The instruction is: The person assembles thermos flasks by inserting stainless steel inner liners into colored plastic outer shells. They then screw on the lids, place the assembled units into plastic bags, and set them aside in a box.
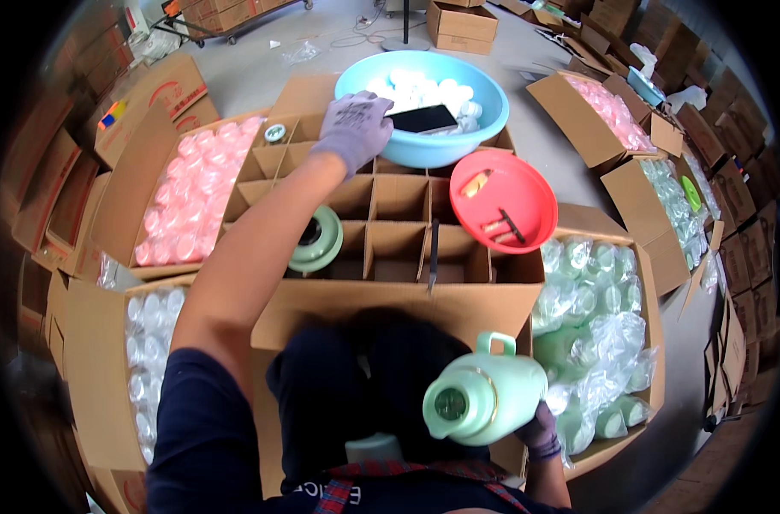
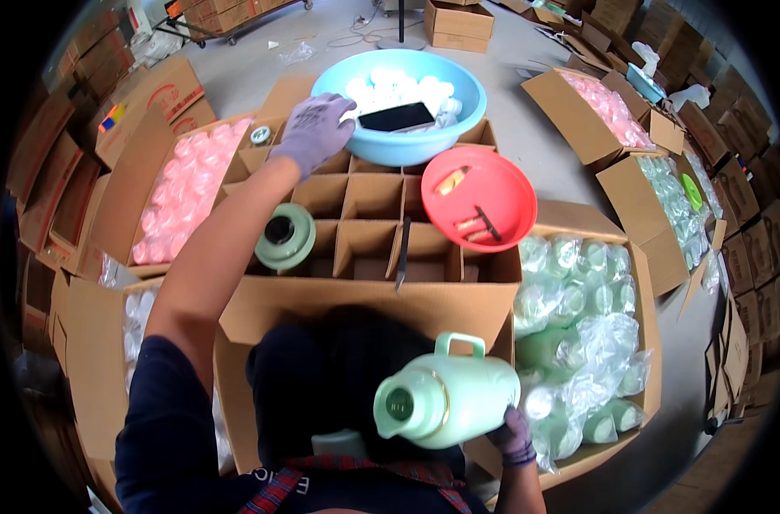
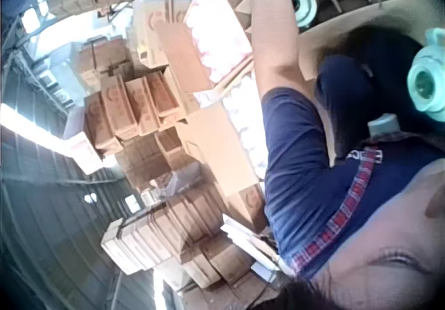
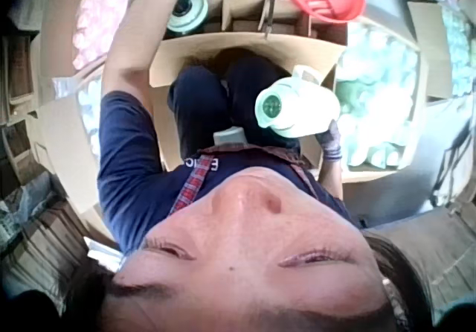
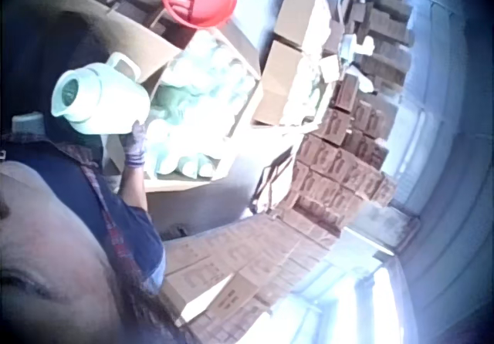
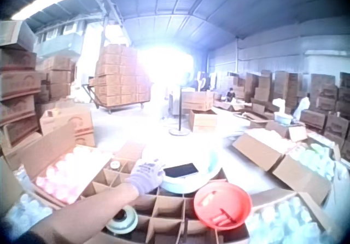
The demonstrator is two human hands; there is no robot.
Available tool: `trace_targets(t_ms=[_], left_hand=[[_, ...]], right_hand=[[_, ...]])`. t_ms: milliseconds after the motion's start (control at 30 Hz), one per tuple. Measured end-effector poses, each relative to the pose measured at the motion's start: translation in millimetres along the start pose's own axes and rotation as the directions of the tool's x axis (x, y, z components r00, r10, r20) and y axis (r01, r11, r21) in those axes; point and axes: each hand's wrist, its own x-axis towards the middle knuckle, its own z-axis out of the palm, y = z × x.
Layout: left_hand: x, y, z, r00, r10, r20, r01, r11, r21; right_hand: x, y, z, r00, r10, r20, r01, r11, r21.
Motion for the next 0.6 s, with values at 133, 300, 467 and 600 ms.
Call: trace_targets(t_ms=[133, 300, 467, 600], left_hand=[[95.9, -5.8, 56.7, 0.848, -0.245, 0.471, 0.090, 0.941, 0.327], [114.7, -44.2, 112.9, 0.689, -0.332, 0.644, -0.083, 0.847, 0.524], [123.2, -32.9, 90.4, 0.743, -0.300, 0.599, -0.062, 0.859, 0.508], [54.1, 5.8, -1.9, 0.977, -0.064, 0.204, 0.153, 0.876, -0.457]], right_hand=[[-3.9, -9.1, 0.2, 0.995, 0.051, -0.081, -0.050, 0.999, 0.020], [-3.5, -18.9, -3.7, 0.985, 0.135, -0.110, -0.128, 0.990, 0.067], [6.5, -19.9, 2.5, 0.984, 0.130, -0.118, -0.119, 0.988, 0.099], [17.0, -12.9, 10.9, 0.988, 0.091, -0.123, -0.078, 0.991, 0.108]])
